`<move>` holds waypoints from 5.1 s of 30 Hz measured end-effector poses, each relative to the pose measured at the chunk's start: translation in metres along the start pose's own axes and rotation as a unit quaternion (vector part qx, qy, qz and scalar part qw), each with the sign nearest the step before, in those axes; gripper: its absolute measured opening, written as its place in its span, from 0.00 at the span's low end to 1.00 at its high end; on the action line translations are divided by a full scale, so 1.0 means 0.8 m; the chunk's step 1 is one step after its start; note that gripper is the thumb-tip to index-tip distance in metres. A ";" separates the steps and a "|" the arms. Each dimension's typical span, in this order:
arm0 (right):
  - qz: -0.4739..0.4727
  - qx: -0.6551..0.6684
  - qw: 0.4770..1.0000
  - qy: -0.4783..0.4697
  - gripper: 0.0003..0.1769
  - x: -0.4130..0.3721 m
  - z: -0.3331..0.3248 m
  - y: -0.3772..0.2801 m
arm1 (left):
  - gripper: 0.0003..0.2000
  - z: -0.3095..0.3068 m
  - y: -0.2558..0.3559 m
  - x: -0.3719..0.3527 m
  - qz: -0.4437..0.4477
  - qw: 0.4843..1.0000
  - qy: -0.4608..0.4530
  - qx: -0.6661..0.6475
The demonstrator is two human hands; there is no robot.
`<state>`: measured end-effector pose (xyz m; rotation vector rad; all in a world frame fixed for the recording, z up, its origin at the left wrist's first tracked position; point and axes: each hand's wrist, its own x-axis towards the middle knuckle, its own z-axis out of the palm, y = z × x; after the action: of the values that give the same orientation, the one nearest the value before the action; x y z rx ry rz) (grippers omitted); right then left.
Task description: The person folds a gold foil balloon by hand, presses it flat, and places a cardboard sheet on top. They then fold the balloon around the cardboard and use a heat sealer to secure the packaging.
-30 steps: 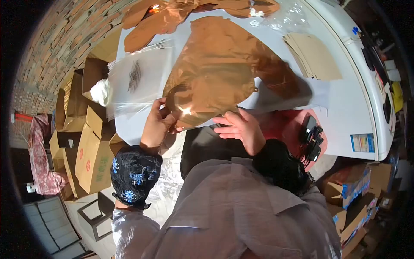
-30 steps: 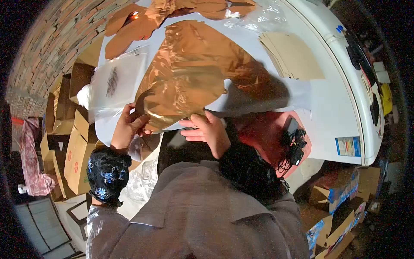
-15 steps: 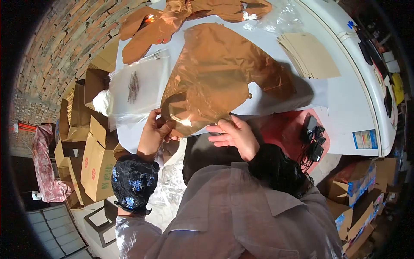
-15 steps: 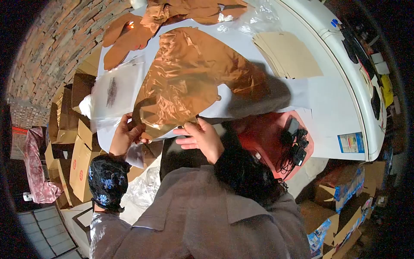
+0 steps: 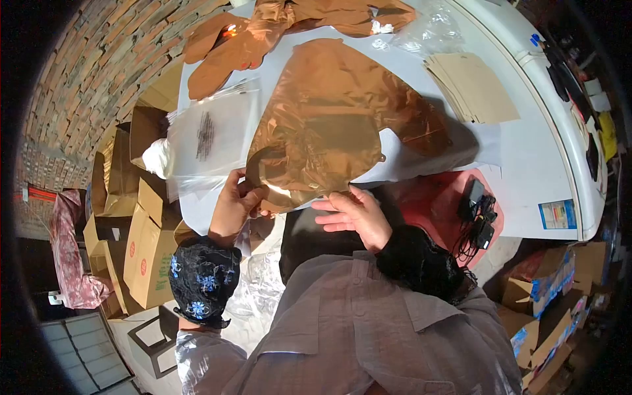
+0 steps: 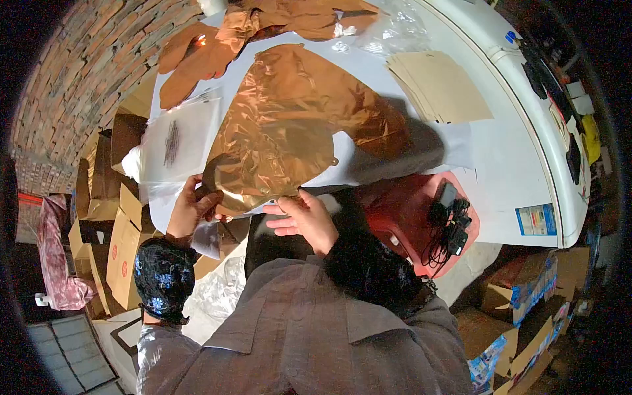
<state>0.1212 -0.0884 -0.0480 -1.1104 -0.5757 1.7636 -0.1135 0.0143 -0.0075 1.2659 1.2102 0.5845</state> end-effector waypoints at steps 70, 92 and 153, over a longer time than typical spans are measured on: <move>0.072 0.010 0.996 0.044 0.50 -0.007 -0.046 0.011 | 0.17 -0.011 -0.017 0.021 0.014 0.999 -0.025 0.034; 0.065 0.044 0.995 0.054 0.48 -0.004 -0.060 0.024 | 0.15 -0.010 -0.019 0.024 0.026 0.999 -0.023 0.022; 0.036 0.014 0.999 0.037 0.41 0.000 -0.053 0.009 | 0.17 -0.008 -0.024 0.007 0.033 0.999 0.010 0.017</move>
<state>0.1550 -0.0956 -0.0737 -1.1852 -0.4710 1.7780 -0.1227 0.0161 -0.0265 1.3356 1.2018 0.6293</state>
